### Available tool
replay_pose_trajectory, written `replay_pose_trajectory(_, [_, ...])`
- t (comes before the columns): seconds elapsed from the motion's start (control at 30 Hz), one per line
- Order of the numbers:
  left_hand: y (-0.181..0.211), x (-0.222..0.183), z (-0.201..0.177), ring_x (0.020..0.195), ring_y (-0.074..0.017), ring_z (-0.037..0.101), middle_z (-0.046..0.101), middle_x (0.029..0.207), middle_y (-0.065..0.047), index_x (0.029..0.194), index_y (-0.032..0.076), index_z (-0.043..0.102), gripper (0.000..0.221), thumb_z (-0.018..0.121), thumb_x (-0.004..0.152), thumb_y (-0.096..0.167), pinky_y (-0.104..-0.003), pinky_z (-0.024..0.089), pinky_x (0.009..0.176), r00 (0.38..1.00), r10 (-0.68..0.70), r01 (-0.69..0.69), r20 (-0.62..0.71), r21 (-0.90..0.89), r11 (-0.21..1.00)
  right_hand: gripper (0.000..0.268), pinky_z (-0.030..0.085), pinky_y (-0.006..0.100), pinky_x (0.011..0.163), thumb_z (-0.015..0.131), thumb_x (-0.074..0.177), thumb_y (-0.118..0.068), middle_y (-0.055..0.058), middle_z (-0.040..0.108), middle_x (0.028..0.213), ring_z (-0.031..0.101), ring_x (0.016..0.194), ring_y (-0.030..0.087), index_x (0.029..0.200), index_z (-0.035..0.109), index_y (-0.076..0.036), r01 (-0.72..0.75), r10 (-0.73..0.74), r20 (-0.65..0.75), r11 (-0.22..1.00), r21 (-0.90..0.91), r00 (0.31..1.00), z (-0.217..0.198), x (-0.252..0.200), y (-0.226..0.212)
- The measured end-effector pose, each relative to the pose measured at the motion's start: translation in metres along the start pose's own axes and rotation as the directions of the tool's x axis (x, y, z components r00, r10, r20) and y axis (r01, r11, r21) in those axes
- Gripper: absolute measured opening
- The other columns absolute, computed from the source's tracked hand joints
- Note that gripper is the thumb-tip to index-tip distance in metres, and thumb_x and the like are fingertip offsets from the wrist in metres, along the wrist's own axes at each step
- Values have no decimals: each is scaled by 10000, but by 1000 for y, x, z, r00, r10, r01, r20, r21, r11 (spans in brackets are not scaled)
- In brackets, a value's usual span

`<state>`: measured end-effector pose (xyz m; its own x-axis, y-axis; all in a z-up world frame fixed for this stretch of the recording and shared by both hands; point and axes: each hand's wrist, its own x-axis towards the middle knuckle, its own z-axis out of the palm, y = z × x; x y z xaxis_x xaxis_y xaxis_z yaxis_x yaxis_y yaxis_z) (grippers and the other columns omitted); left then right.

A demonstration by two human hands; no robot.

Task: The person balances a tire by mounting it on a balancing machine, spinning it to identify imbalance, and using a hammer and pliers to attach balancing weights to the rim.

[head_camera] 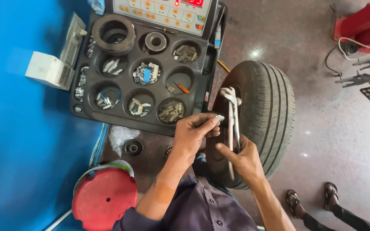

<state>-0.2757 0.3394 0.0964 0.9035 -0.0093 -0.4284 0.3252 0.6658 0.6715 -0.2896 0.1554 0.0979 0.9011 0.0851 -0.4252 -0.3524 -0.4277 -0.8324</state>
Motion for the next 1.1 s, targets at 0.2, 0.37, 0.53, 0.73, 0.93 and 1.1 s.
replay_pose_trajectory(0.2, [-10, 1, 7, 736, -110, 707, 748, 858, -59, 1066, -46, 764, 182, 734, 927, 69, -247, 584, 690, 1000, 6, -4, -18, 108, 994, 257, 566, 294, 704, 655, 926, -41, 81, 702, 944, 696, 830, 116, 1123, 495, -3, 16, -19, 130, 1000, 26, 991, 3, -11, -22])
replay_pose_trajectory(0.37, [-9, 0, 7, 710, -84, 675, 730, 810, -44, 1026, -25, 773, 150, 736, 935, 88, -243, 560, 620, 998, 42, -25, -55, 269, 963, 255, 556, 305, 844, 541, 963, -29, 85, 705, 1051, 722, 998, 145, 1199, 443, -39, 102, -113, 155, 992, 78, 981, 11, -20, -18])
replay_pose_trajectory(0.53, [-10, 4, 9, 697, -72, 691, 754, 800, -36, 1015, -29, 771, 143, 728, 930, 78, -225, 575, 630, 993, 118, -111, 4, 362, 926, 195, 533, 336, 825, 533, 982, -41, 117, 734, 993, 681, 931, 163, 1167, 473, -47, 91, -93, 99, 996, 25, 991, 14, -18, -12])
replay_pose_trajectory(0.73, [-12, 3, 7, 689, -76, 691, 748, 800, -53, 1030, -42, 763, 156, 728, 933, 75, -229, 553, 587, 996, 87, -87, 12, 280, 956, 195, 510, 368, 762, 554, 969, -58, 122, 641, 883, 634, 827, 202, 1151, 484, -52, 114, -111, 30, 985, -126, 993, 17, -20, -8])
replay_pose_trajectory(0.93, [-16, -3, 4, 712, -63, 681, 749, 848, -46, 1076, -40, 749, 177, 728, 940, 71, -215, 540, 611, 994, 98, -104, 37, 215, 971, 214, 531, 336, 733, 524, 991, -111, 79, 647, 909, 650, 825, 158, 1191, 500, -40, 93, -94, -22, 995, -46, 995, 23, -25, -18])
replay_pose_trajectory(1.1, [-13, -6, 4, 705, -66, 675, 747, 834, -37, 1056, -33, 753, 154, 723, 939, 62, -216, 536, 624, 993, 109, -115, 38, 261, 958, 228, 509, 322, 646, 617, 957, -192, 69, 670, 747, 608, 676, 138, 1093, 653, -13, -57, 51, -45, 990, -131, 998, 34, -22, -21])
